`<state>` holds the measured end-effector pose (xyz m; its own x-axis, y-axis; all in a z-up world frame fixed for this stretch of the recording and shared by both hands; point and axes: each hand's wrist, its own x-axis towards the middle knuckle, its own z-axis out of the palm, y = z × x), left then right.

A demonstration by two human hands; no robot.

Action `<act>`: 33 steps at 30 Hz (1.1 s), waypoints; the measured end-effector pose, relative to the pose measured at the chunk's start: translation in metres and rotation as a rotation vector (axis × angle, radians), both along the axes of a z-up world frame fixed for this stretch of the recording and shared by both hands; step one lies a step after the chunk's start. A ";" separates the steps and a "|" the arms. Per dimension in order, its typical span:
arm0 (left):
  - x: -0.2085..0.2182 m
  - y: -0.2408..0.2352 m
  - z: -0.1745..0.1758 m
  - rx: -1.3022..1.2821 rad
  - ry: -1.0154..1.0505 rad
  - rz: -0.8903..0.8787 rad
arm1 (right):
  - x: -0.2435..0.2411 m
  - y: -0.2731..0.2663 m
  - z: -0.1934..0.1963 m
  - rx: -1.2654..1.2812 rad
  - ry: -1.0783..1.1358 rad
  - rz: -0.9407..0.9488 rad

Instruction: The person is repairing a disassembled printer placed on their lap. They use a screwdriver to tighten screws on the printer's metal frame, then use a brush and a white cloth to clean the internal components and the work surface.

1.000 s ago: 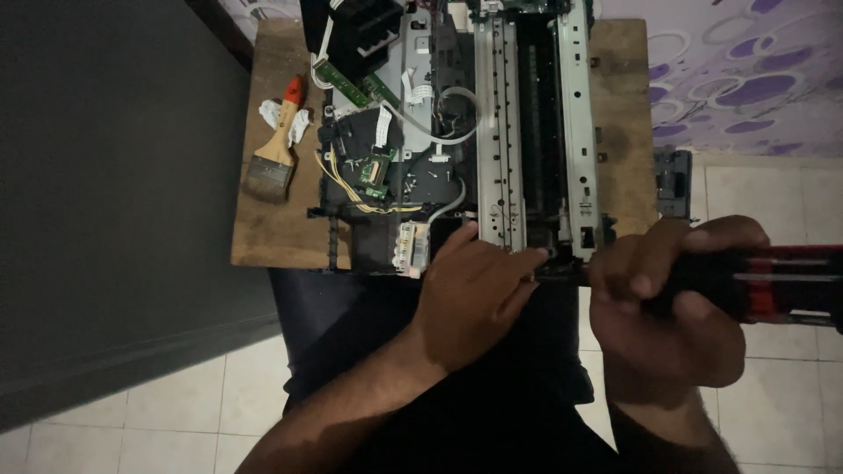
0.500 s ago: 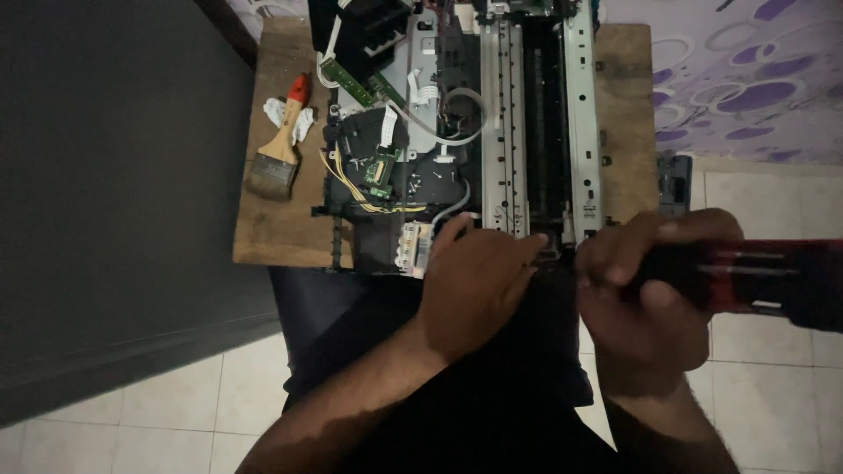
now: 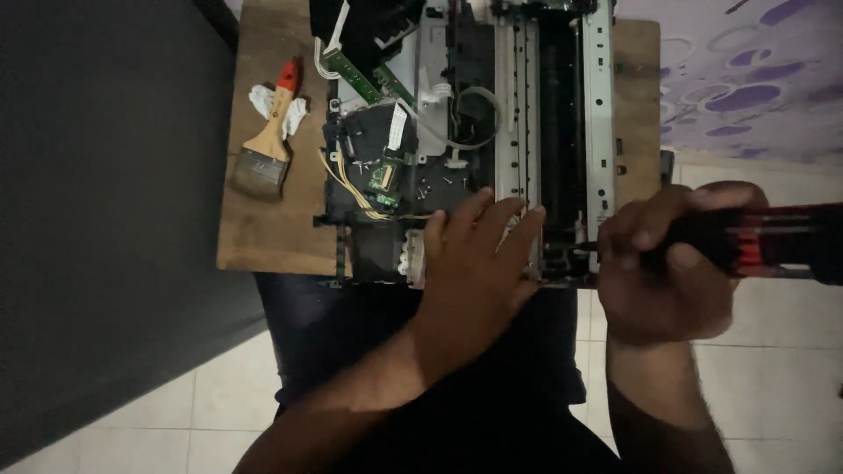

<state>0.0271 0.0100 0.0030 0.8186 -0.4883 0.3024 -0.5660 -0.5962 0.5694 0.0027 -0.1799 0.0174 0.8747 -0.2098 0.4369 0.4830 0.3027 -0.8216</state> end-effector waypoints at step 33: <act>0.024 0.012 -0.005 0.055 0.123 -0.058 | 0.024 0.021 -0.013 -0.224 0.089 -0.015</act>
